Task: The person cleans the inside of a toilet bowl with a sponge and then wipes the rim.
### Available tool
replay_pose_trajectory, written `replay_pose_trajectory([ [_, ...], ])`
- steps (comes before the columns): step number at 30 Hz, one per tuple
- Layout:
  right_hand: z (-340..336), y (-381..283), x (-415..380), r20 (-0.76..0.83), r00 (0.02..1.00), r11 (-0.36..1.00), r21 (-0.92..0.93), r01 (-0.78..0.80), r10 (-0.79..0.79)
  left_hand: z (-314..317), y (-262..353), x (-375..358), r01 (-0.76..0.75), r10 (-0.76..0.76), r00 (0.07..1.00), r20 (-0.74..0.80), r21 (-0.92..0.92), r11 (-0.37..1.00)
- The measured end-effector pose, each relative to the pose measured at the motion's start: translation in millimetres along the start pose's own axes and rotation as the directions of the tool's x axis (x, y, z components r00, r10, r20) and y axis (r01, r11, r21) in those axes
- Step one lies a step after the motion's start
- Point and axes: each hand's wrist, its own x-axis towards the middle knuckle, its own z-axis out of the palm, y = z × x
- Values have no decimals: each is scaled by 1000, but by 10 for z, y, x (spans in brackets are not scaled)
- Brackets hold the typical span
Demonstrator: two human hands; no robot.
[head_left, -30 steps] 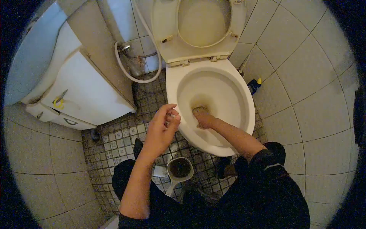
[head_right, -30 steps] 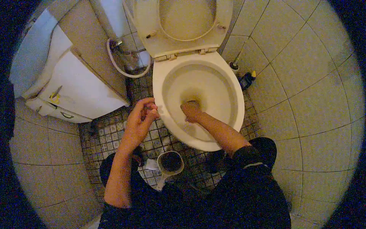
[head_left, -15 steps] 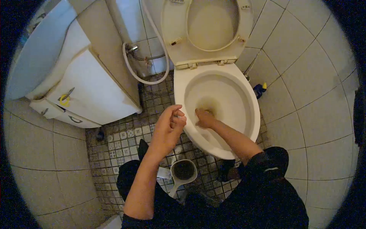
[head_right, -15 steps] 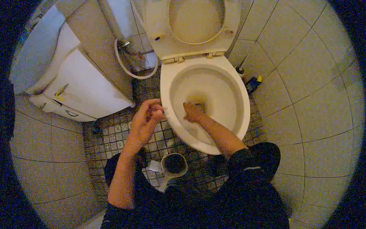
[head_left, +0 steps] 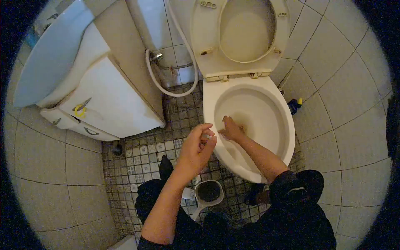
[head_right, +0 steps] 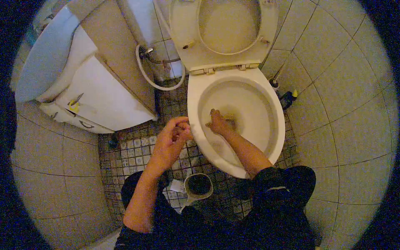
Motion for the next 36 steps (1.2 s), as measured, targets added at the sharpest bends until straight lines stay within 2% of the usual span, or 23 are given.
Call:
replay_pose_trajectory([
  [2, 37, 74, -34, -27, 976, 973, -91, 214, -217, -18, 11, 33, 6, -6, 1000, -15, -38, 999],
  [3, -40, 31, -120, -32, 973, 970, -101, 223, -227, -37, 15, 35, -15, 14, 999, -42, -22, 1000],
  [5, -220, -69, -339, 222, 929, 948, -50, 315, -297, -40, 14, 40, -54, 53, 996, -78, -7, 999],
  [6, -302, -138, -379, 214, 926, 942, -65, 330, -310, -32, 3, 44, -46, 44, 996, -72, -25, 999],
  [7, -372, -223, -408, 255, 939, 961, -94, 262, -231, -30, 0, 49, -39, 36, 997, -66, -43, 998],
  [8, -389, -281, -425, 292, 944, 973, -123, 194, -152, -10, 19, 58, 15, -13, 996, -83, 17, 1000],
  [9, -382, -336, -442, 287, 943, 968, -136, 213, -167, 3, -6, 56, -3, 4, 995, -99, 17, 1000],
  [11, -268, -356, -371, 76, 997, 981, -191, 42, -28, -16, -80, 85, -58, 59, 993, -102, 11, 998],
  [12, -110, -187, -271, -5, 999, 994, -96, 53, -54, -38, -98, 100, -21, 17, 993, -114, -34, 999],
  [13, -198, -276, -245, -8, 997, 992, -104, 73, -74, -79, -48, 89, -34, 30, 991, -131, -32, 999],
  [15, -489, -526, -313, -164, 986, 1000, -6, -30, 28, -133, 25, 51, -35, 20, 980, -198, -76, 996],
  [16, -662, -640, -364, -163, 986, 1000, -17, -24, 21, -155, 11, 46, -41, 23, 978, -207, -83, 996],
  [18, -980, -823, -421, -345, 938, 958, 280, 62, 40, -213, -59, 64, -51, 37, 976, -213, -63, 997],
  [22, -1112, -931, -409, -270, 962, 951, 284, 124, -45, -300, -43, 18, -76, 66, 977, -204, -41, 996],
  [24, -949, -1013, -430, -215, 973, 873, 456, 174, -81, -320, 0, -27, -28, 10, 977, -211, -84, 996],
  [27, -695, -645, 28, -311, 950, 843, 510, 169, -3, -330, -34, -54, -81, 72, 976, -204, -38, 996],
  [28, -668, -577, 170, -315, 949, 837, 520, 167, 6, -333, -54, -68, -78, 71, 978, -194, -28, 997],
  [30, -665, -469, 429, -648, 751, 971, 76, 226, -124, -351, -67, -62, -76, 64, 983, -173, -60, 995],
  [31, -604, -394, 454, -653, 749, 972, 90, 218, -108, -368, -55, -72, -70, 61, 985, -160, -49, 996],
  [33, -580, -355, 389, -500, 863, 925, 294, 240, -65, -384, 19, -107, -29, 24, 986, -162, -31, 999],
  [34, -567, -321, 315, -509, 859, 925, 299, 235, -54, -390, 6, -93, -31, 27, 988, -149, -25, 999],
  [36, -718, -639, -61, -300, 952, 901, 397, 175, -53, -378, -40, -84, -20, 9, 990, -138, -76, 997],
])
